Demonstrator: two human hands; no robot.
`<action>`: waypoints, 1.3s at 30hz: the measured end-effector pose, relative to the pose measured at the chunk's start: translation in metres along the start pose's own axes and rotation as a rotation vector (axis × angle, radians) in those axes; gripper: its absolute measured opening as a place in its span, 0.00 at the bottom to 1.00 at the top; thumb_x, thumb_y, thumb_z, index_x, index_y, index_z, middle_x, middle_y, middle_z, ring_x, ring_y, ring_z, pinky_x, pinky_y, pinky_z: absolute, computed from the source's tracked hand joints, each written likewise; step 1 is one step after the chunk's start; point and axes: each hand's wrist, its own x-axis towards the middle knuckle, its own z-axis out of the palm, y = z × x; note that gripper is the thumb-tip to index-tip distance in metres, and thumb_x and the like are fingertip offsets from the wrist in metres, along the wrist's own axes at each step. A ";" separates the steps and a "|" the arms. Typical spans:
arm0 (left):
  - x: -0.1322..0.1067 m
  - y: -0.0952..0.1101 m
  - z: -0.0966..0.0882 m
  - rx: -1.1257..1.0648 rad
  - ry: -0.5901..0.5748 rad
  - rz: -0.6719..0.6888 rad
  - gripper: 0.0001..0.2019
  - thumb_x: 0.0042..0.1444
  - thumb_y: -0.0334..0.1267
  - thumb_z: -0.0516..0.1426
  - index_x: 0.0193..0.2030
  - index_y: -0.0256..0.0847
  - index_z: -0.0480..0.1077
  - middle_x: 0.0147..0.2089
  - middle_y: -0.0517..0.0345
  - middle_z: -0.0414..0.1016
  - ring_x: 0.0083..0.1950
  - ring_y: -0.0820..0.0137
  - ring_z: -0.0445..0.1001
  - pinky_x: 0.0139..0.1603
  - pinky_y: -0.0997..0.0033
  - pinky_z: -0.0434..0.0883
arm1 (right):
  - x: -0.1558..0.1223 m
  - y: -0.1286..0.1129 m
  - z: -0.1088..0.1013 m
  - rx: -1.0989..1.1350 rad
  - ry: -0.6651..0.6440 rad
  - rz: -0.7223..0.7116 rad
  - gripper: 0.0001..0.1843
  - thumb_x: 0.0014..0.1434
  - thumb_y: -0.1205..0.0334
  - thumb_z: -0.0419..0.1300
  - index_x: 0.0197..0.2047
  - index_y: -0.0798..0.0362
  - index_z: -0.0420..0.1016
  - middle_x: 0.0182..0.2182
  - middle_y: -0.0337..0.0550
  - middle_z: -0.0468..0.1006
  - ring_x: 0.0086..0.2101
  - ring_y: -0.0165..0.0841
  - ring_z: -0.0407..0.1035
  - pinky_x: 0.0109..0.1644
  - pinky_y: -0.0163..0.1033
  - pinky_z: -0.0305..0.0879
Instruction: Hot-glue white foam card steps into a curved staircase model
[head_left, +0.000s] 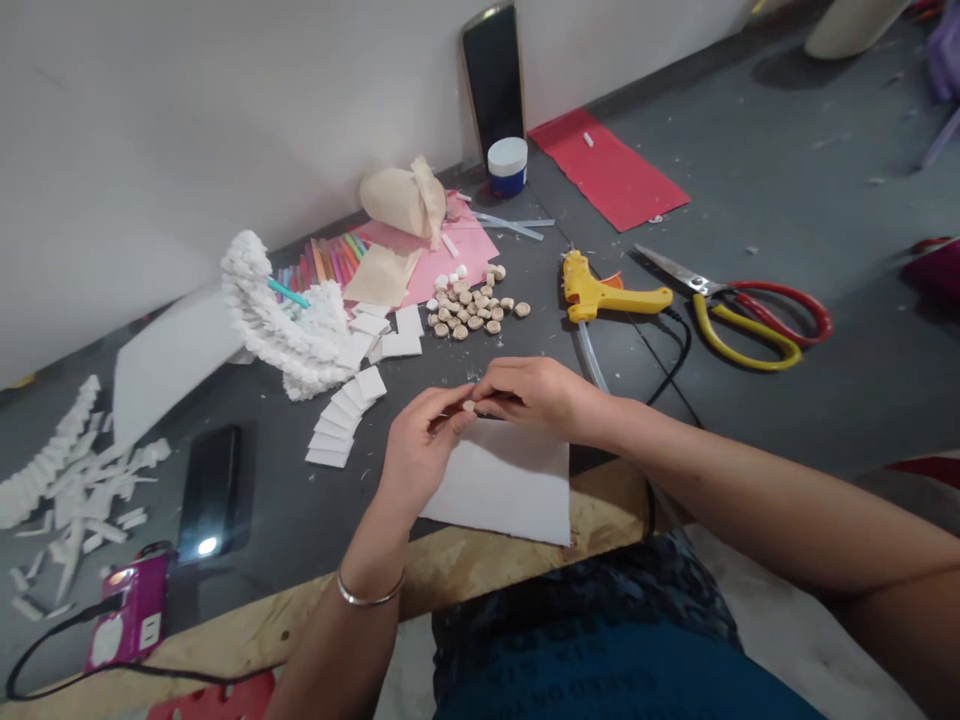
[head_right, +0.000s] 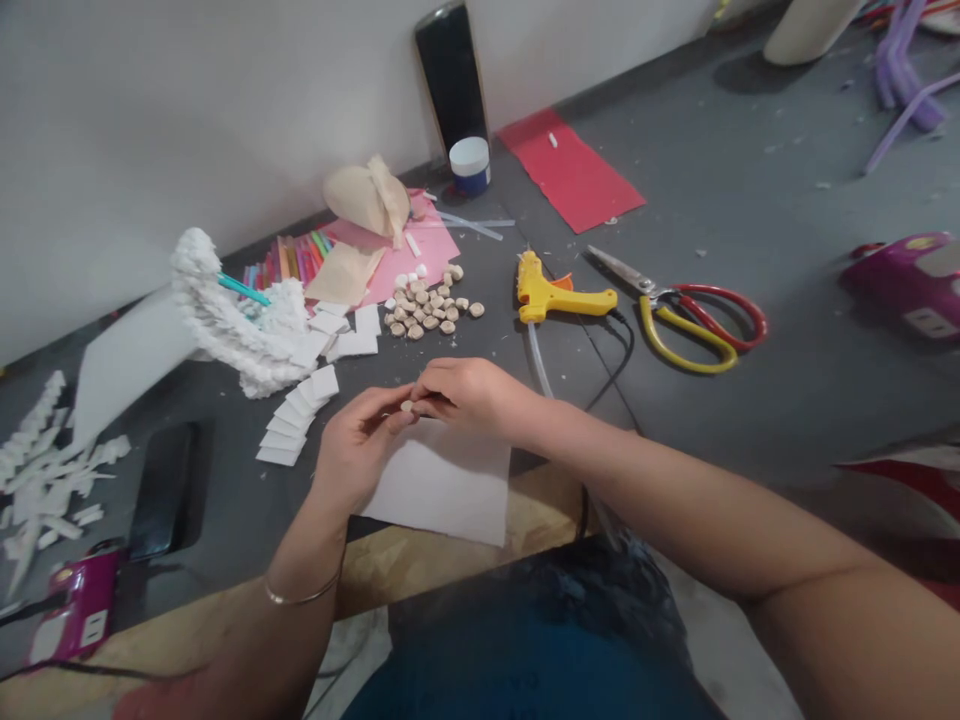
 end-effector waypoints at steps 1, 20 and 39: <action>0.000 0.000 0.001 0.023 -0.001 0.010 0.12 0.60 0.42 0.59 0.49 0.45 0.76 0.44 0.54 0.78 0.43 0.68 0.76 0.43 0.70 0.72 | 0.000 0.000 0.001 -0.004 0.015 0.005 0.09 0.64 0.63 0.56 0.35 0.55 0.76 0.31 0.44 0.78 0.31 0.28 0.69 0.34 0.33 0.62; 0.000 -0.002 0.008 -0.089 0.150 -0.129 0.08 0.54 0.41 0.64 0.39 0.41 0.78 0.36 0.58 0.77 0.36 0.72 0.76 0.35 0.76 0.73 | -0.002 0.000 0.002 -0.063 0.061 -0.023 0.07 0.61 0.70 0.57 0.32 0.58 0.76 0.28 0.43 0.75 0.27 0.27 0.66 0.31 0.32 0.60; 0.002 0.000 0.007 -0.112 0.090 -0.139 0.10 0.51 0.40 0.65 0.41 0.44 0.80 0.38 0.57 0.78 0.38 0.71 0.74 0.37 0.74 0.70 | -0.003 -0.002 0.005 -0.125 -0.006 0.045 0.07 0.61 0.70 0.57 0.34 0.57 0.77 0.30 0.43 0.76 0.30 0.29 0.68 0.34 0.33 0.61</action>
